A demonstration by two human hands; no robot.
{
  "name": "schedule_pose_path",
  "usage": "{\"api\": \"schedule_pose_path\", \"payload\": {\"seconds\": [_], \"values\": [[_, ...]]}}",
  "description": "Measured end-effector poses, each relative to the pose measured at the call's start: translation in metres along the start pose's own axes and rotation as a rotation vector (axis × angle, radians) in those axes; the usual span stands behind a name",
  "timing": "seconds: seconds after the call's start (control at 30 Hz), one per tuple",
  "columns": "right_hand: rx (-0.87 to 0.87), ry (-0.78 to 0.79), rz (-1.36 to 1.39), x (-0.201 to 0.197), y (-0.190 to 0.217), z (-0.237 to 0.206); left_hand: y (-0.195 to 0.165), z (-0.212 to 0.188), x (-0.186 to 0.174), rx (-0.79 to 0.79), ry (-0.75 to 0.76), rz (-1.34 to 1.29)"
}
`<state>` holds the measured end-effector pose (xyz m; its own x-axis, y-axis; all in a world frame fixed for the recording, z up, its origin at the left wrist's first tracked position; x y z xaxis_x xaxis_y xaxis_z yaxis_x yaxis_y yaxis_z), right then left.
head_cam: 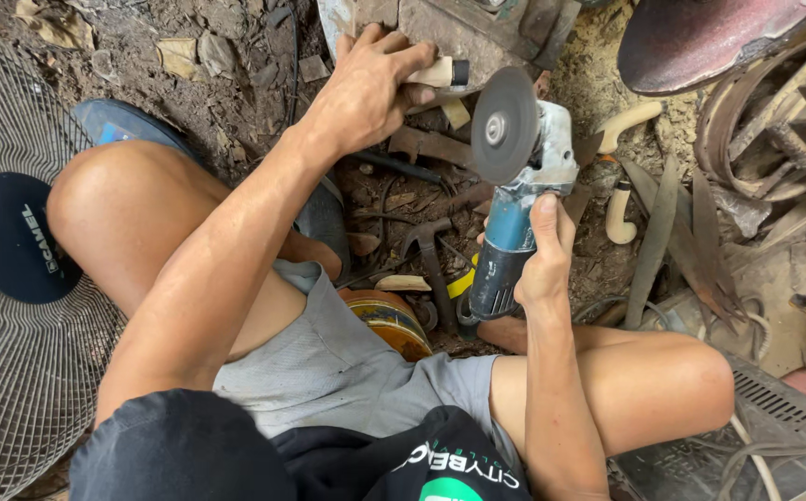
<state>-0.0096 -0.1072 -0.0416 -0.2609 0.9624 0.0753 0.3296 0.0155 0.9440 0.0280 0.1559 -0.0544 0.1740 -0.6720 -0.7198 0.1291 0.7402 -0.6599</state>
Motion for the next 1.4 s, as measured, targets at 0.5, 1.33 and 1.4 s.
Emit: {"api": "schedule_pose_path", "payload": {"seconds": [0.5,1.33,1.4], "values": [[0.015,0.047,-0.091,0.01,-0.009,0.01,-0.001,-0.003,0.005,0.008,-0.032,0.047],[0.004,0.096,-0.15,0.019,0.005,0.008,-0.037,-0.003,-0.018,0.122,-0.125,0.166],[0.012,0.089,-0.156,0.019,0.006,0.008,-0.039,-0.006,-0.02,0.157,-0.157,0.171]]}}
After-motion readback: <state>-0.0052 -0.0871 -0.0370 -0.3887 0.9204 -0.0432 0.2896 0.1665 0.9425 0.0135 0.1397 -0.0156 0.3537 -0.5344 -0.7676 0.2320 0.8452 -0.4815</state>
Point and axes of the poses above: each hand's wrist, its own z-axis towards the middle knuckle, its own x-axis out of the palm, y = z × x, the point moved 8 cm from there along z, towards the middle knuckle, and after that the axes turned 4 degrees about -y, right-handed, at the moved point
